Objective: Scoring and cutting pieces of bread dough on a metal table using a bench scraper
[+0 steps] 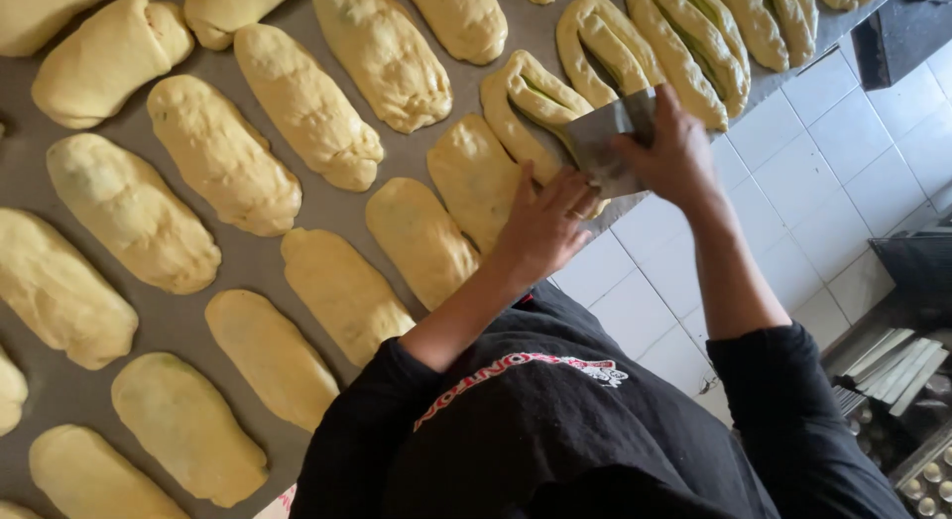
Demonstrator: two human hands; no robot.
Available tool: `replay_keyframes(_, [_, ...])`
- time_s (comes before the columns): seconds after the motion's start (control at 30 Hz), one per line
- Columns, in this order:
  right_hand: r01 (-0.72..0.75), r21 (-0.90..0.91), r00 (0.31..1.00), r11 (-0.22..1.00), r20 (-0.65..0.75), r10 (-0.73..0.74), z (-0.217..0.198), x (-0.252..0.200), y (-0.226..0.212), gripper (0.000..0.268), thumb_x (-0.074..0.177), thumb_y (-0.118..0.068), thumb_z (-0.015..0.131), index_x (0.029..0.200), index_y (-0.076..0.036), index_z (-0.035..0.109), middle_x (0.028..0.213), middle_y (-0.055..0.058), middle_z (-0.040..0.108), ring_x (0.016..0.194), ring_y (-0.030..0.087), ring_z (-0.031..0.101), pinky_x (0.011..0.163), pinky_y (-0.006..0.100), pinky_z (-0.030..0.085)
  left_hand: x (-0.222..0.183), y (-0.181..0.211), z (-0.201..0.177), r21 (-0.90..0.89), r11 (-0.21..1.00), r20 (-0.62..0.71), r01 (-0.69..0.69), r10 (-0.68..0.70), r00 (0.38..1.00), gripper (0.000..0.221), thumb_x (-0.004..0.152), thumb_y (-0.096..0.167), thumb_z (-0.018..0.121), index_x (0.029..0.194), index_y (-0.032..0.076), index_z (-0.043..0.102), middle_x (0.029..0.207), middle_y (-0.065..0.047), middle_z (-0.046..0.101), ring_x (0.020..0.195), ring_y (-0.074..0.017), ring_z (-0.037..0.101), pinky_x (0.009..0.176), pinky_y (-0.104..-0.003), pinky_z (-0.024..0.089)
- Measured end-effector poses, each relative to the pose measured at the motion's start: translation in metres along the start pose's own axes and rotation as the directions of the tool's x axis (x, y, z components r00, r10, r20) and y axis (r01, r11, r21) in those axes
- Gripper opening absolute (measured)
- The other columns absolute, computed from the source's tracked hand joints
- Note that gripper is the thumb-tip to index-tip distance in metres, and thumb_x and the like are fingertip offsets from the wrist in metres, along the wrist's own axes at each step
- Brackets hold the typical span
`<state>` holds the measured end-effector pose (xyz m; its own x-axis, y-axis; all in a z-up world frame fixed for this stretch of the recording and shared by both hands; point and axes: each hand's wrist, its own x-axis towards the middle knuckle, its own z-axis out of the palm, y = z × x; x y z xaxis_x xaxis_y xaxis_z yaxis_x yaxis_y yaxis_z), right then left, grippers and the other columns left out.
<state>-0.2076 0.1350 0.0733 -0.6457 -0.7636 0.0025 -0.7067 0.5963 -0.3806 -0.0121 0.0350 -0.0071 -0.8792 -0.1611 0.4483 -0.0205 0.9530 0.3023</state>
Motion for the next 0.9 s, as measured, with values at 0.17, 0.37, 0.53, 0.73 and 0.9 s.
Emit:
replay_keyframes(0.17, [-0.174,-0.071,0.985,0.982,-0.021,0.173,-0.056,-0.036,-0.002,0.062,0.091,-0.044,0.076,0.131,-0.011,0.043,0.094,0.03,0.065,0.091,0.06,0.064,0.077,0.07,0.051,-0.014,0.014,0.014,0.052,0.997,0.291,-0.051,0.034,0.956,0.066,0.094,0.052,0.058,0.151,0.02,0.05,0.151,-0.01,0.054,0.145,-0.0293,0.046,0.12,-0.075,0.022])
replay_keyframes(0.37, [-0.154,-0.278,0.988,0.948,-0.036,0.15,-0.023,-0.07,-0.021,0.071,0.094,-0.041,0.073,0.142,-0.002,0.04,0.09,0.031,0.068,0.086,0.056,0.069,0.073,0.066,0.054,-0.015,0.016,-0.005,-0.056,0.998,0.383,-0.017,0.037,0.923,0.063,0.096,0.045,0.059,0.151,0.017,0.049,0.152,-0.013,0.049,0.15,-0.0337,0.038,0.121,-0.079,0.01])
replay_keyframes(0.53, [-0.08,-0.255,0.994,0.964,0.047,0.095,0.031,-0.052,-0.057,0.042,0.091,-0.028,0.066,0.124,-0.013,0.045,0.095,0.019,0.068,0.075,0.05,0.072,0.069,0.059,0.057,-0.024,0.015,0.008,-0.021,0.999,0.087,-0.028,0.03,0.996,0.056,0.08,0.038,0.078,0.13,0.014,0.069,0.139,-0.016,0.061,0.137,-0.0353,0.052,0.115,-0.079,0.025])
replay_keyframes(0.73, [-0.112,-0.138,0.982,0.984,0.138,0.132,0.018,-0.046,-0.002,0.052,0.087,-0.039,0.073,0.123,-0.013,0.045,0.09,0.024,0.068,0.084,0.057,0.068,0.071,0.068,0.051,-0.023,0.011,-0.01,-0.04,0.997,0.143,-0.059,0.065,0.988,0.057,0.078,0.041,0.08,0.13,0.02,0.068,0.137,-0.014,0.061,0.137,-0.0346,0.053,0.113,-0.076,0.03])
replay_keyframes(0.9, [-0.107,0.034,0.993,0.994,0.043,0.106,-0.072,-0.025,0.012,0.055,0.091,-0.036,0.08,0.122,0.001,0.051,0.091,0.026,0.062,0.083,0.045,0.057,0.07,0.057,0.045,-0.001,-0.043,-0.067,-0.128,0.992,0.113,0.017,-0.003,0.994,0.059,0.091,0.041,0.076,0.142,0.019,0.058,0.151,-0.013,0.053,0.147,-0.0306,0.046,0.117,-0.076,0.024])
